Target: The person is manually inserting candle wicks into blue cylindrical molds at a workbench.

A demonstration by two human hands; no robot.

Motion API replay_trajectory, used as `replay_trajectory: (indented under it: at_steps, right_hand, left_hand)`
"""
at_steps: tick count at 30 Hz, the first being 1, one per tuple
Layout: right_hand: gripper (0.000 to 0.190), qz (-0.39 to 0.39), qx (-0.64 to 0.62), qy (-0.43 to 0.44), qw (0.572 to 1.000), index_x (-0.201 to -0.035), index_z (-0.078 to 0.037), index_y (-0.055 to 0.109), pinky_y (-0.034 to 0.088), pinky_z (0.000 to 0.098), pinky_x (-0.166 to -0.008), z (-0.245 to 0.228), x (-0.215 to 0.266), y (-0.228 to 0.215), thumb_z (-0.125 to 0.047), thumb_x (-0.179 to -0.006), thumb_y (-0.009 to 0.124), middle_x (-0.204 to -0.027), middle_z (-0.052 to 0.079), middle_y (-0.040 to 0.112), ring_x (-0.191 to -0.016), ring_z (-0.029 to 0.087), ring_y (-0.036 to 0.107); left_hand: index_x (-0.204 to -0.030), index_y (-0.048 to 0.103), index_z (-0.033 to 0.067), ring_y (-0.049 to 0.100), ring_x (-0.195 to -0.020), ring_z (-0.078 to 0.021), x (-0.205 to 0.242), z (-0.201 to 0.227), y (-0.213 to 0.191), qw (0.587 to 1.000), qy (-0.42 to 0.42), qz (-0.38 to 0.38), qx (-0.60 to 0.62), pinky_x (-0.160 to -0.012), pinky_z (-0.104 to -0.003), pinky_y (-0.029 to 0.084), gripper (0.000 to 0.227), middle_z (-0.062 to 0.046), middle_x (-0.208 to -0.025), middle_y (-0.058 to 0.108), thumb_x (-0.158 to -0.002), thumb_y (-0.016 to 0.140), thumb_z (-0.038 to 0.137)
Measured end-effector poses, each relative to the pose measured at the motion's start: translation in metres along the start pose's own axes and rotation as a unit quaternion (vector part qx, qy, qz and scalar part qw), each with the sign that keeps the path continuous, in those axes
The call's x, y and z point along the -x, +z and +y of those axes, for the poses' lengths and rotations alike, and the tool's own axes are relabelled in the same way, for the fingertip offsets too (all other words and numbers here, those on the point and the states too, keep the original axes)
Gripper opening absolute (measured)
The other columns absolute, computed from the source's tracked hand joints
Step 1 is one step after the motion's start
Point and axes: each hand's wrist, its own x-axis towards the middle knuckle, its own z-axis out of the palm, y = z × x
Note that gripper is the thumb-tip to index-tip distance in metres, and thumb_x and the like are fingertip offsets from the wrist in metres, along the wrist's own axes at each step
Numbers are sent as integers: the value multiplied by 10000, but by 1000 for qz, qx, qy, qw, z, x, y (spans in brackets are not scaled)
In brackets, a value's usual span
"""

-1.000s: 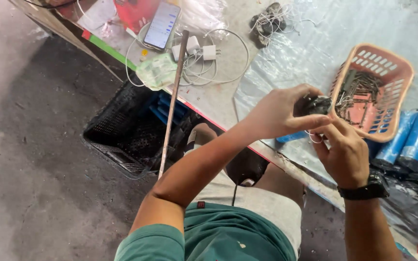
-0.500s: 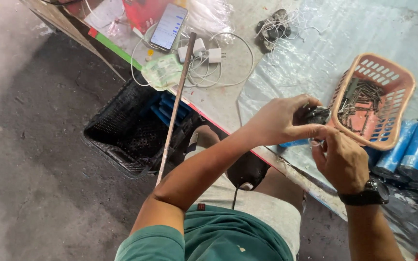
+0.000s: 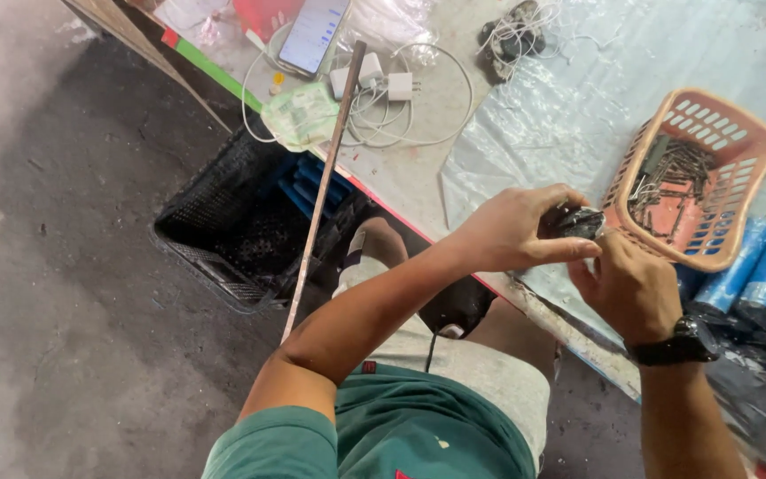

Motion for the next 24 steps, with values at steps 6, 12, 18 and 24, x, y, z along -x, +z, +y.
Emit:
replay_trajectory:
  at_steps: [6, 12, 18, 24]
  right_hand:
    - [114, 83, -59, -21, 995, -919, -9, 582, 450, 327, -560, -11, -8, -19, -93, -846, 609, -932, 98, 613, -710, 230, 583]
    - [323, 48, -38, 44, 997, -1114, -42, 528, 410, 393, -491, -9, 5, -8, -168, -823, 592, -704, 90, 565, -597, 298, 568]
    - [758, -9, 24, 16, 1000, -1382, 23, 324, 433, 385, -456, -14, -3, -14, -373, -777, 551, -790, 138, 633, -585, 287, 589]
    - [685, 49, 118, 35, 991, -1424, -82, 464, 462, 378, -508, 1, 10, 5, -286, -782, 589, -866, 100, 663, -581, 283, 597]
  left_hand:
    - [-1005, 544, 153, 600, -675, -148, 0, 1, -2, 1000, -9, -11, 0, -618, -249, 428, 525, -5, -798, 635, -662, 489, 547]
    - [-991, 549, 158, 627, -690, -178, -2, 2, -1, 1000, -22, -8, -6, -603, -268, 442, 510, -29, -813, 653, -650, 490, 533]
    - [-1018, 552, 117, 612, -640, -176, -4, -6, 8, 1000, -4, -7, -1, -546, -264, 442, 614, -57, -834, 663, -622, 459, 577]
    - [-946, 588, 180, 661, -807, -195, -1, -18, 21, 999, -53, 4, 14, -674, -279, 454, 614, -42, -852, 690, -532, 457, 615]
